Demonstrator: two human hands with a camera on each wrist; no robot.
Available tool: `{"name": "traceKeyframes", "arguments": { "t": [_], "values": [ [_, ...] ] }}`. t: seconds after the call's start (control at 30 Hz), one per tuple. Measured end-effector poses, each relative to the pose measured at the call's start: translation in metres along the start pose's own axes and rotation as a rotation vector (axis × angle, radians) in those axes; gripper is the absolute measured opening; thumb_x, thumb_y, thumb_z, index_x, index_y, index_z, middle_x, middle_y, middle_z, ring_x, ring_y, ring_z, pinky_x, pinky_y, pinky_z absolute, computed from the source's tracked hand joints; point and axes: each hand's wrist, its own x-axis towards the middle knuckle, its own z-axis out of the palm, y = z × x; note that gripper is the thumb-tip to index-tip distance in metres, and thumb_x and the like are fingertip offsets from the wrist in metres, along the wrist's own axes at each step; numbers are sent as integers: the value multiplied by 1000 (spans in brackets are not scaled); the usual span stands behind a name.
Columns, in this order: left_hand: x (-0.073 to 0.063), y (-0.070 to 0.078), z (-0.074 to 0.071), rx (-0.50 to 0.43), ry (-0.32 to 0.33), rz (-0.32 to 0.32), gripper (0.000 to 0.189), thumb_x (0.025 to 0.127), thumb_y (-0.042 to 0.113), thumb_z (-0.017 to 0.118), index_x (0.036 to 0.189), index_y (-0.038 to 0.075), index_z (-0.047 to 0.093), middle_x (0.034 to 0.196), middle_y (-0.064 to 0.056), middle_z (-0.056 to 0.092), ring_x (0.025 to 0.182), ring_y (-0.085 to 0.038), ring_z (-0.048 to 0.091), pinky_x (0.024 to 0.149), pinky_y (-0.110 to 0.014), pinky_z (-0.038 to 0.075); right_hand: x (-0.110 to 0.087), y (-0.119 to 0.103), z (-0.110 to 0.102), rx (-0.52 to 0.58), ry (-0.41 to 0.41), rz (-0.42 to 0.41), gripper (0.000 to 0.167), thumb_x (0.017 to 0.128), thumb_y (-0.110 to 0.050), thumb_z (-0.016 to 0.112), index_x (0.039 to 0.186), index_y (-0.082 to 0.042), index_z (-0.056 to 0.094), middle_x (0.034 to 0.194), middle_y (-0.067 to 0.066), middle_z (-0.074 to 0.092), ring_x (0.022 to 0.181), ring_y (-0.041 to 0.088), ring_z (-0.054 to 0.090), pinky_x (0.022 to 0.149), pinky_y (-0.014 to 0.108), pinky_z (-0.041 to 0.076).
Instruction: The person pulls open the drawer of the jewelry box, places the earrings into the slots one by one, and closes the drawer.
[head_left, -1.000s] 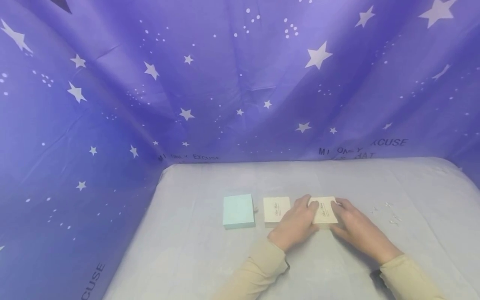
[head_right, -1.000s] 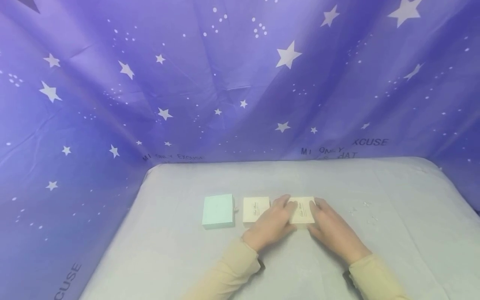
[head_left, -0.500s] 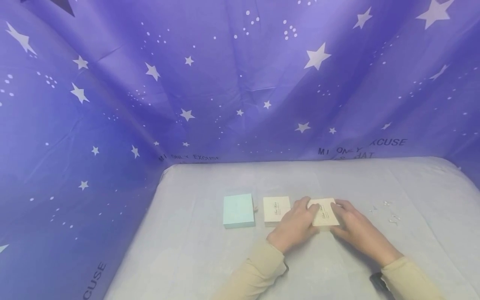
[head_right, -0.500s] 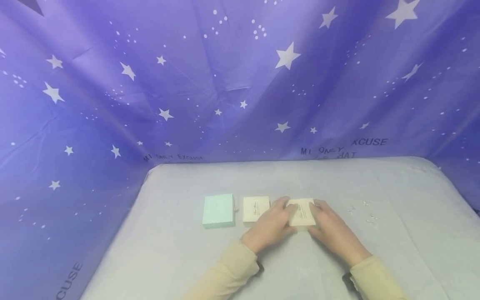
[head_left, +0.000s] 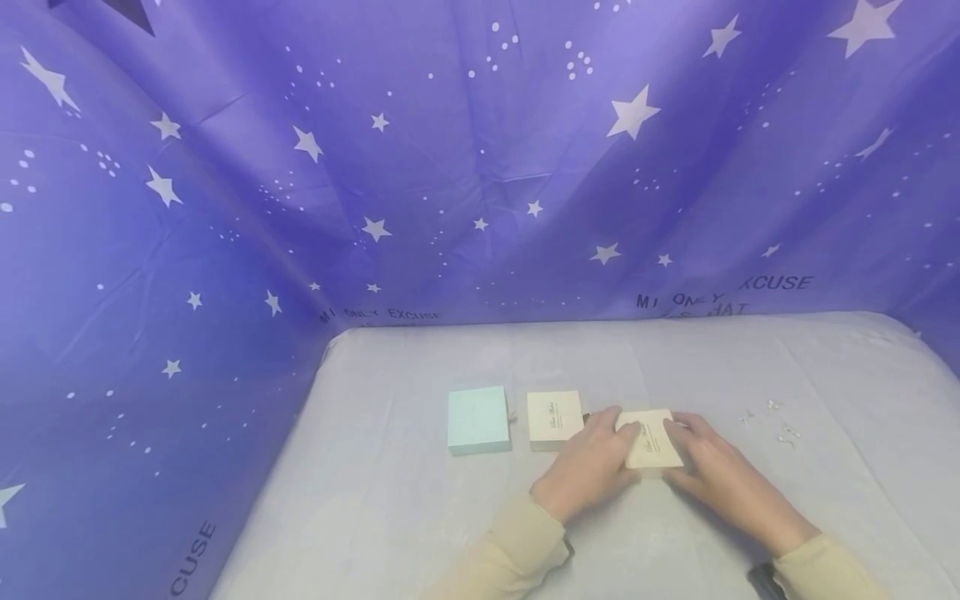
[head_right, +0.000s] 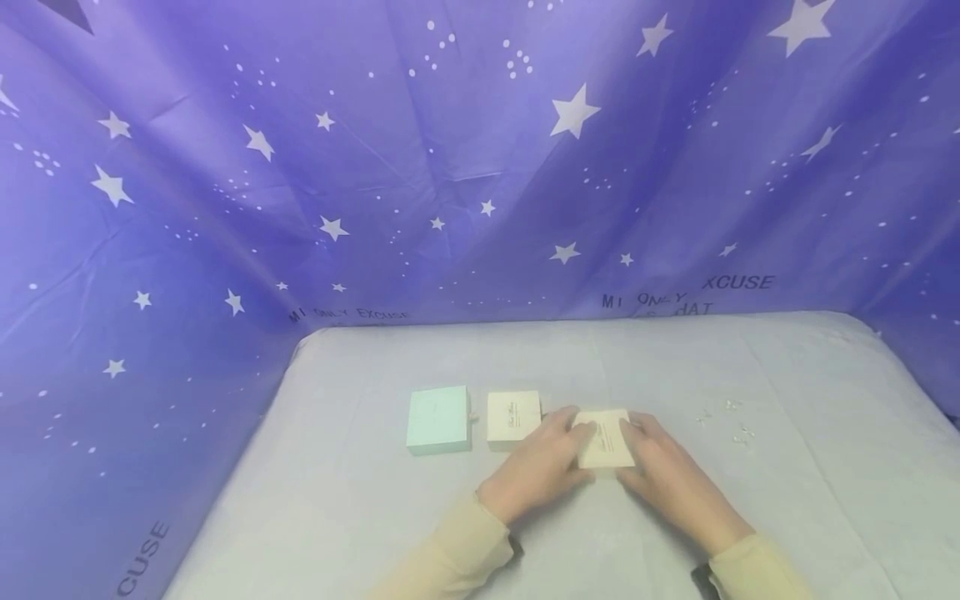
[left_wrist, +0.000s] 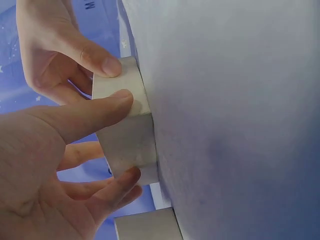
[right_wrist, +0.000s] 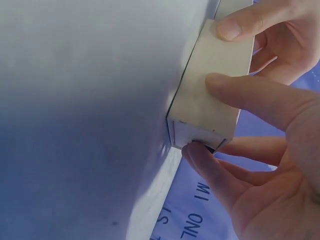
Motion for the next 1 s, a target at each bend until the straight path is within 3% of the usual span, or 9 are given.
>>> {"name": "traceKeyframes", "arguments": {
  "t": [0.2, 0.4, 0.67, 1.0],
  "values": [
    [-9, 0, -5, 21, 16, 5, 49, 84, 42, 77, 124, 19, 63, 125, -3, 57, 113, -11, 58, 97, -22, 49, -4, -6, 4, 2, -2, 0, 68, 75, -9, 82, 131, 15, 52, 132, 36, 48, 114, 55, 54, 94, 64, 45],
    [-18, 4, -6, 53, -12, -6, 56, 84, 44, 76, 132, 18, 61, 137, -9, 55, 127, -18, 55, 103, -25, 48, -10, -10, 7, -9, 12, -17, 69, 72, -10, 83, 129, 16, 53, 130, 34, 50, 113, 54, 55, 94, 63, 45],
    [-29, 11, -7, 9, -5, -22, 59, 79, 43, 78, 131, 20, 63, 137, -5, 57, 127, -14, 55, 104, -21, 45, -22, -17, 7, -35, 6, 24, 71, 71, -15, 85, 127, 16, 55, 130, 32, 52, 112, 54, 56, 93, 63, 47],
    [-43, 11, -11, -40, 8, -42, 59, 77, 38, 80, 131, 19, 64, 136, -9, 59, 122, -15, 60, 98, -22, 50, -24, -26, 11, -13, 70, 7, 68, 64, -12, 89, 120, 15, 61, 124, 29, 57, 106, 51, 60, 88, 62, 50]
  ]
}}
